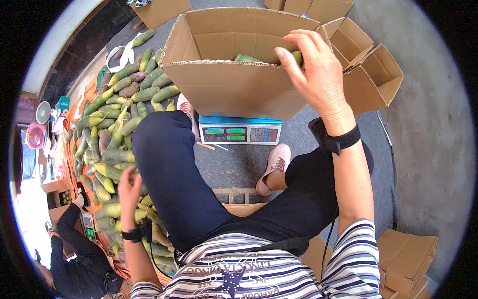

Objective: Sorting produce from a large pile, placing it into cardboard boxes, and weighing the boxes on a digital scale.

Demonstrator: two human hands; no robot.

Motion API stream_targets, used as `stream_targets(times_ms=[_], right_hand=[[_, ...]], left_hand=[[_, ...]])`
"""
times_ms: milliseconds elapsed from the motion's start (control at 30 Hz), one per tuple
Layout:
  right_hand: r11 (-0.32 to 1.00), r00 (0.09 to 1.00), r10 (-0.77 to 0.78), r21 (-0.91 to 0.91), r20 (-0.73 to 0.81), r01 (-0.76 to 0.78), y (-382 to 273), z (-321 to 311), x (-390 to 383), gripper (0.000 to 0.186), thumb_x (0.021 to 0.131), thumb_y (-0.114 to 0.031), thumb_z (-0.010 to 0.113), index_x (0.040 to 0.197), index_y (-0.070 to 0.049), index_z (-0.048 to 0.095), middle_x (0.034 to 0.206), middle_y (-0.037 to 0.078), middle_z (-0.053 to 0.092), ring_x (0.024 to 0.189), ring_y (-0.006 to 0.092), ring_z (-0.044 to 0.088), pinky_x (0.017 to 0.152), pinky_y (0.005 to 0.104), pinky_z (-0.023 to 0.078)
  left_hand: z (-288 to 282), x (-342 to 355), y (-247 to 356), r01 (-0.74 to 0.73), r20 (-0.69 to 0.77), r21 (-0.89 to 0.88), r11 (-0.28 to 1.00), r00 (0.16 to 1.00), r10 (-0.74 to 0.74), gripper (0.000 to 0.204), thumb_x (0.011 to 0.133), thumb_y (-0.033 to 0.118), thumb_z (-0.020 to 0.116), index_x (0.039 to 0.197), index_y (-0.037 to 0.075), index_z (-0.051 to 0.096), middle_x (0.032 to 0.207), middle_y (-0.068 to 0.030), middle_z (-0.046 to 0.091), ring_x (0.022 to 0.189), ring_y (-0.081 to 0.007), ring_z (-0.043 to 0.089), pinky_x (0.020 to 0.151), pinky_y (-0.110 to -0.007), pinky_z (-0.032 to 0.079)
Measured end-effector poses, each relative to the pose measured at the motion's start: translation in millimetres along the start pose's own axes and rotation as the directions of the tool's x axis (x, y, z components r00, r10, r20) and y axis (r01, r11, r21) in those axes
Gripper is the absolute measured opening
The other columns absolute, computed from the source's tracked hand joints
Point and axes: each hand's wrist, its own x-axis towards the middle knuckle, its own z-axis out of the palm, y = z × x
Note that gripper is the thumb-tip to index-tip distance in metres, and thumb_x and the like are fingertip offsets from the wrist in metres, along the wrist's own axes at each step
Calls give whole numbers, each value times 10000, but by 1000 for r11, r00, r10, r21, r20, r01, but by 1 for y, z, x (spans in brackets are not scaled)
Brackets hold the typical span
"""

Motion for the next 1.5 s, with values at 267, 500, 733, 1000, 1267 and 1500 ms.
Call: stream_targets(times_ms=[267, 500, 733, 1000, 1267, 1500], right_hand=[[962, 976, 201, 205, -80, -181, -5, -93, 3, 236, 930, -188, 659, 1072, 0, 648, 969, 73, 669, 912, 158, 658, 812, 282, 505], [859, 891, 455, 261, 9, -441, 17, -148, -52, 235, 964, -191, 627, 1115, -11, 640, 991, 41, 668, 928, 111, 636, 847, 260, 494], [710, 775, 616, 325, 142, -625, 58, -168, -112, 179, 996, -174, 572, 993, -3, 625, 925, 29, 671, 868, 107, 638, 789, 265, 505], [548, 616, 699, 281, 364, -788, 86, -97, -70, 401, 941, -413, 603, 950, -13, 629, 848, 75, 682, 814, 133, 664, 684, 293, 521], [719, 486, 665, -310, 567, -622, 121, -8, 25, 559, 790, -512, 626, 997, -1, 717, 1027, 219, 700, 985, 357, 680, 848, 426, 526], [632, 354, 724, -362, 592, -685, 126, 5, 29, 389, 773, -204, 584, 1079, 5, 701, 1123, 215, 680, 1078, 346, 654, 898, 409, 521]], left_hand=[[-81, 16, 170, -336, -193, -438, 833, 941, 279, 360, 983, 164, 568, 1285, -27, 537, 1229, -156, 618, 1048, -199, 640, 908, -305, 502], [-45, 80, 262, -312, -13, -657, 686, 914, 405, 417, 960, 226, 605, 1282, -32, 544, 1185, -148, 637, 1024, -182, 649, 885, -298, 506], [19, 203, 235, -267, 11, -395, 879, 955, 295, 422, 898, 418, 691, 994, 12, 629, 775, -8, 593, 656, -68, 526, 573, -237, 420], [45, 250, 207, -300, 202, -82, 950, 929, 311, 360, 881, 367, 689, 764, 55, 554, 594, 9, 508, 458, -81, 465, 404, -232, 353], [42, 251, 218, -139, 427, -178, 974, 881, 204, 141, 853, 150, 564, 840, 20, 618, 616, 7, 542, 434, -78, 448, 369, -247, 318], [44, 247, 216, -157, 404, -247, 956, 880, 249, 107, 840, 104, 537, 835, 9, 585, 618, -6, 534, 424, -82, 442, 352, -243, 327]])
